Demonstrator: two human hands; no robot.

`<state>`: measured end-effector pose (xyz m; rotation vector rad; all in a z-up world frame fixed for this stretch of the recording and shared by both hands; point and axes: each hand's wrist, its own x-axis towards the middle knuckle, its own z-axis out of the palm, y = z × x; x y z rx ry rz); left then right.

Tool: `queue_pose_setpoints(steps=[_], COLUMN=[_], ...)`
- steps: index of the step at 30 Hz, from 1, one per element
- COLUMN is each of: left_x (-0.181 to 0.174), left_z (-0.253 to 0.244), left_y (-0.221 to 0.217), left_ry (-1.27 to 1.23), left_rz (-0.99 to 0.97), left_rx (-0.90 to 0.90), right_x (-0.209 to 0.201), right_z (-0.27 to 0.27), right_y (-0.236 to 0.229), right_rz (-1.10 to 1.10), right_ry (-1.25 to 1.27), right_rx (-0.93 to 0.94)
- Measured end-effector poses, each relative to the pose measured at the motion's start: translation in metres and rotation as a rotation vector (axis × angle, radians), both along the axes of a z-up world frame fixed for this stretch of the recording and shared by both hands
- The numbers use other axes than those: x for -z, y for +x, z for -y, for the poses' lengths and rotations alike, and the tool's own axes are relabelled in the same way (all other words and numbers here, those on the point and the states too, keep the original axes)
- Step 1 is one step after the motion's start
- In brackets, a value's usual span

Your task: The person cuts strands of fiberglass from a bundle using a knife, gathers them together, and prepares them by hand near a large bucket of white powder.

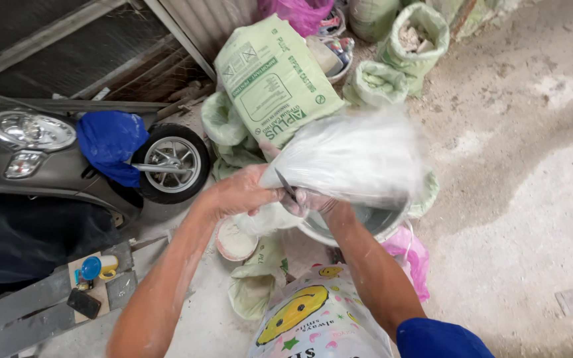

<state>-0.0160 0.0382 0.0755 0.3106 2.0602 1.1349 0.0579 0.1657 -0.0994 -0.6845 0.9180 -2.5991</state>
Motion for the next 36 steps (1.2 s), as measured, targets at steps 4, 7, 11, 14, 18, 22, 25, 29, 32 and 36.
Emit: queue_pose_setpoints(steps=[4, 7, 11, 14, 18, 22, 25, 29, 32, 36], left_x=[0.031, 0.070, 0.059, 0.059, 0.064, 0.155, 0.161, 0.138, 0.144, 0.143], left_z=[0.024, 0.041, 0.043, 0.047, 0.049, 0.070, 0.051, 0.004, -0.026, -0.024], left_y=[-0.001, -0.006, 0.005, 0.019, 0.030, 0.025, 0.020, 0.009, 0.002, -0.002], left_ry=[0.127, 0.105, 0.092, 0.238, 0.572, 0.922, 0.848, 0.602, 0.792, 0.707], left_rz=[0.091, 0.198, 0.324, 0.427, 0.586, 0.618, 0.596, 0.427, 0.158, 0.015], left_rx=[-0.017, 0.072, 0.161, 0.144, 0.146, 0.136, -0.367, -0.418, -0.513, -0.404], right_x=[-0.003, 0.016, 0.032, 0.102, 0.040, 0.104, 0.107, 0.031, -0.023, -0.048], right_z=[-0.002, -0.020, -0.065, -0.114, -0.143, -0.201, -0.151, -0.088, -0.074, -0.078], right_y=[0.040, 0.090, 0.149, 0.221, 0.196, 0.185, 0.057, -0.101, -0.095, -0.089], right_rz=[-0.137, -0.222, -0.328, -0.404, -0.528, -0.656, -0.875, -1.216, -1.343, -1.298], right_ry=[0.319, 0.558, 0.877, 1.114, 1.423, 1.729, 1.716, 1.663, 1.754, 1.684], right_rx=[0.108, 0.196, 0.335, 0.426, 0.565, 0.690, 0.783, 0.912, 1.227, 1.103])
